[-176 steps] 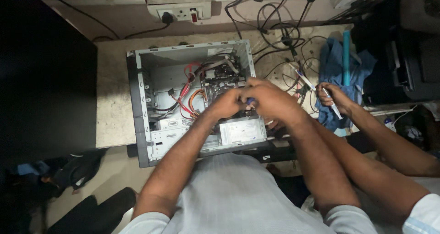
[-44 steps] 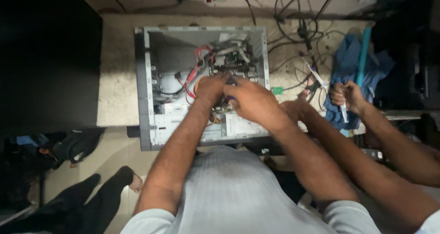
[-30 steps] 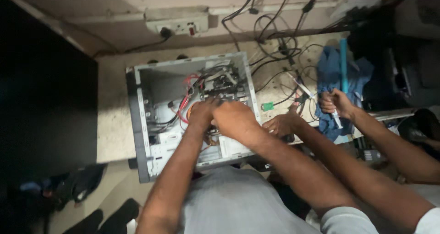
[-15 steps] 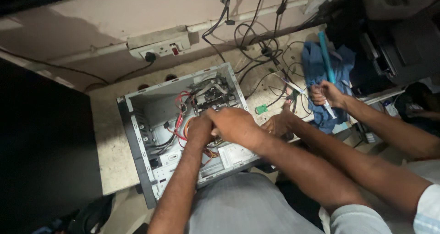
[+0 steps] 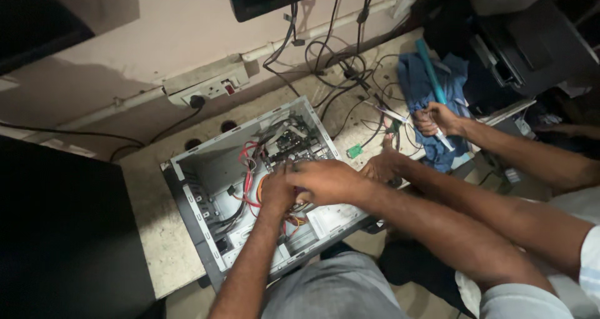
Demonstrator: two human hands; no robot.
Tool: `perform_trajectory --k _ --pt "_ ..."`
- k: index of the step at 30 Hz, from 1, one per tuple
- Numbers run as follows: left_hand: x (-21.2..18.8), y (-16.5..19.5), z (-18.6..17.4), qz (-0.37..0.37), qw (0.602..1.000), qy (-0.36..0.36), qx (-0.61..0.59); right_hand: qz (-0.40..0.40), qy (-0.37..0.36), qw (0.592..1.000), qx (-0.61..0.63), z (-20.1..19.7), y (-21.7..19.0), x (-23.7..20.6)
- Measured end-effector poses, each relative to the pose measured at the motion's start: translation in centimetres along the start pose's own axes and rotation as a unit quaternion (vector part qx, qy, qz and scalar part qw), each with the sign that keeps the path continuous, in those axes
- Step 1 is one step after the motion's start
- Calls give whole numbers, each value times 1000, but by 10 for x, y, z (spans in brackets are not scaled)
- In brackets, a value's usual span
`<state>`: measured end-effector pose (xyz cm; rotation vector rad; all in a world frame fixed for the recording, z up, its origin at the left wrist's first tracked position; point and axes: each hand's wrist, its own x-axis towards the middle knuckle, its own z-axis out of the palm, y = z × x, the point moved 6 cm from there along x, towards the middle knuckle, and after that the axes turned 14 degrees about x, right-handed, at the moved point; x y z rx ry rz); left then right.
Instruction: The person works inside an open desktop computer case on a workbench, removing and repositioning the CPU cooler and heatsink, adjusting cables and board components, and using a screwdriver to loosen and tighten screws. Other people's hands occasionally reach in to pass or hold parts while the person continues working on the motherboard area.
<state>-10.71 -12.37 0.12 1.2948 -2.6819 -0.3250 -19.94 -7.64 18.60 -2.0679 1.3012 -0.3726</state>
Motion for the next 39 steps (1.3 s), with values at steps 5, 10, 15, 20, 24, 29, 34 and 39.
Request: perform_trajectory --k 5,10,15,20,24,29,34,39 --pt "-4 -15 15 -18 997 -74 -25 104 -63 990 -73 19 4 -3" --pt "-4 -24 20 9 999 -40 -7 -176 53 982 -40 17 -26 -9" --pt "-6 -30 20 -61 985 -158 -31 107 -27 993 -40 23 -2 12" --pt "-9 -10 -12 39 998 -25 38 -12 -38 999 -16 12 -11 15" --pt "-10 -20 0 -106 978 -153 -93 -172 55 983 31 -3 -34 5" --pt "-2 -2 -5 19 995 -98 16 200 -61 977 -40 8 -5 6" --pt "-7 -6 16 -45 988 -149 -16 -168 36 985 2 -9 -38 5" --pt "2 -4 15 -9 999 -45 3 230 -34 972 -45 9 6 4"
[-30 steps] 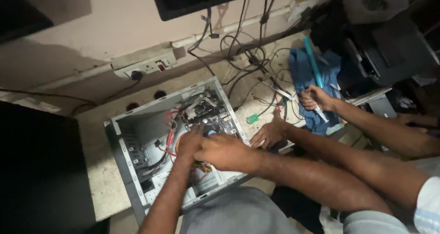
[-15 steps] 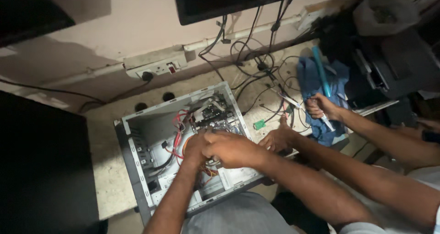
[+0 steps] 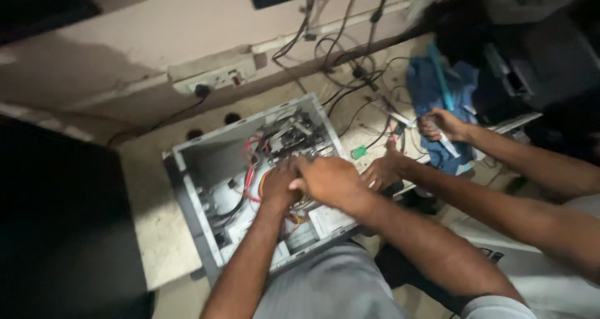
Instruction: The person works inside an open desktop computer case on a workbench, removing and repositioning the CPU cooler and heatsink, adjusting cables and board components, and using a screwdriver to loosen and tighten screws. Other people's hands occasionally reach in to pass or hold parts while the person continues working on the motherboard area.
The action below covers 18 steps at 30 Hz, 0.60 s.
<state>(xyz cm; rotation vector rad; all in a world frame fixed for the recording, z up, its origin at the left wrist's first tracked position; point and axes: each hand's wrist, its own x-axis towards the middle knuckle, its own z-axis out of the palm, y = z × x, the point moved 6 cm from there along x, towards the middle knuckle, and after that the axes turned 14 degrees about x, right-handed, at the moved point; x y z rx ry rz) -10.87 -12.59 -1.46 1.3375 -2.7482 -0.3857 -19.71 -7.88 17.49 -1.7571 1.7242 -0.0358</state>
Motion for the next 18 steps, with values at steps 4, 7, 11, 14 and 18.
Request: perform_trajectory --k 4,7,11,14,18 --pt "3 0 1 17 999 -26 21 -345 58 936 39 -20 -41 -11" --pt "0 -7 5 -39 997 -59 -33 -387 63 916 88 -25 -47 -18" --pt "3 -8 1 -37 997 -64 3 18 -31 998 -57 -6 -9 0" --pt "1 -4 1 -17 996 -84 28 -163 -17 986 -35 -9 -28 -1" --pt "0 -7 2 -30 994 -107 -12 -282 26 958 37 -16 -38 -7"
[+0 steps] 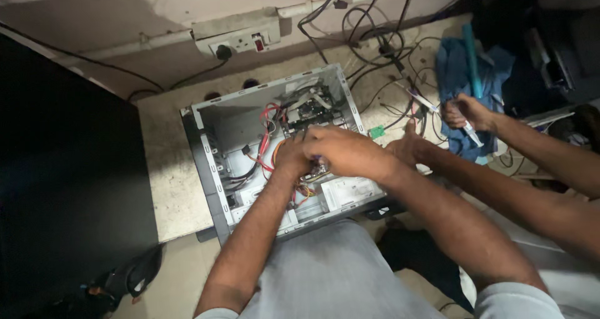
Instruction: The person works inside an open desktop computer case on a workbench, removing and repositioning the CPU cooler and heatsink, adjusting cables and board components, and using a screwdriver to loosen and tighten screws. Other people's hands occasionally reach in to pass or hold parts while the person continues working on the motherboard area.
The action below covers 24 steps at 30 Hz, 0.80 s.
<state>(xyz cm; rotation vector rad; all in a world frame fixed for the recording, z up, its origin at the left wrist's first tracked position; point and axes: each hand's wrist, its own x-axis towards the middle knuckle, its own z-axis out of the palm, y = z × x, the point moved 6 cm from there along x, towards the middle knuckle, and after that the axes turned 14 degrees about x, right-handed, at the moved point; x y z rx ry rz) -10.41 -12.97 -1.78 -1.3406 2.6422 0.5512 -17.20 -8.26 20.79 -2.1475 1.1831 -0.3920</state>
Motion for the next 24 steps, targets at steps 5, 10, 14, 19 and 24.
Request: perform_trajectory --k 5,10,14,19,24 --pt "-1 -8 -15 17 990 98 -98 266 -71 958 -81 7 28 -9" --pt "-5 -17 -14 -31 969 59 -236 -80 -39 996 23 -4 -7 0" --pt "-5 -19 -19 -78 977 50 -191 267 -60 959 -79 7 33 -8" --pt "0 -13 -28 -17 984 84 -156 -17 -4 999 -37 0 -3 -1" --pt "-1 -13 -24 -21 980 98 -171 179 -38 981 -62 6 10 -6"
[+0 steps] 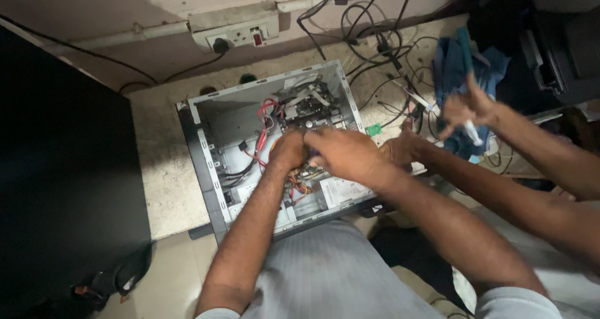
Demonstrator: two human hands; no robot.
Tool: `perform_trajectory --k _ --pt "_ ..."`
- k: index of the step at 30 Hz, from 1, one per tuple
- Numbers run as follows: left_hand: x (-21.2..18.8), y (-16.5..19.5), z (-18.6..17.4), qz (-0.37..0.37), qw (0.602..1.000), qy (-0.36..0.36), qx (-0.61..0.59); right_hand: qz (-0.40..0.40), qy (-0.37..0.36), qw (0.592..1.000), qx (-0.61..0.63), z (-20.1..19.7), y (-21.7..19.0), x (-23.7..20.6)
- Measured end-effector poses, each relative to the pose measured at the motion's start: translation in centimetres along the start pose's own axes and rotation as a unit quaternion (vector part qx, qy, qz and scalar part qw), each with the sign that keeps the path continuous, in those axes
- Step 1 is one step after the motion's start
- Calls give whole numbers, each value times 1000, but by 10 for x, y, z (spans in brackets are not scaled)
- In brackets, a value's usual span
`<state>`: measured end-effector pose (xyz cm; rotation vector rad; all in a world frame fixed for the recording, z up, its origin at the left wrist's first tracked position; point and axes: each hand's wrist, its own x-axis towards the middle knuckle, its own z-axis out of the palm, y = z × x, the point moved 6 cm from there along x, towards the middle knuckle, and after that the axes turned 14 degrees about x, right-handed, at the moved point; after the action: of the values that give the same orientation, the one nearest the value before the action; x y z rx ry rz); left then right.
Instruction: The person works inside an open desktop computer case on a workbench, removing and repositioning the CPU cooler and heatsink, adjusting cables and board components, and using a screwdriver to loosen and tighten screws. Other people's hands occasionally reach in to pass or hold parts while the person continues working on the motherboard area.
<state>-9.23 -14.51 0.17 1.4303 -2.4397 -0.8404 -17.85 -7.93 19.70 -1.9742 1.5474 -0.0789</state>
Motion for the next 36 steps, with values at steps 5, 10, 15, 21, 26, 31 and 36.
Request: perform_trajectory --k 5,10,15,21,26,31,36 --pt "2 4 3 16 998 -27 50 57 7 998 -15 5 8 -8" --pt "3 2 3 31 999 -10 38 -223 95 967 81 -10 -15 -23" --pt "10 -4 11 19 999 0 49 142 -5 990 -5 15 20 -15" --pt "10 -4 12 42 998 -7 41 -174 96 979 55 -2 -13 -18" --pt "9 -2 7 15 999 -13 37 130 11 991 19 15 19 -9" --pt "8 -3 4 -6 999 -26 41 -148 86 984 45 -6 -2 -9" --pt "9 -5 9 11 1000 -4 10 28 23 999 41 -2 18 -10"
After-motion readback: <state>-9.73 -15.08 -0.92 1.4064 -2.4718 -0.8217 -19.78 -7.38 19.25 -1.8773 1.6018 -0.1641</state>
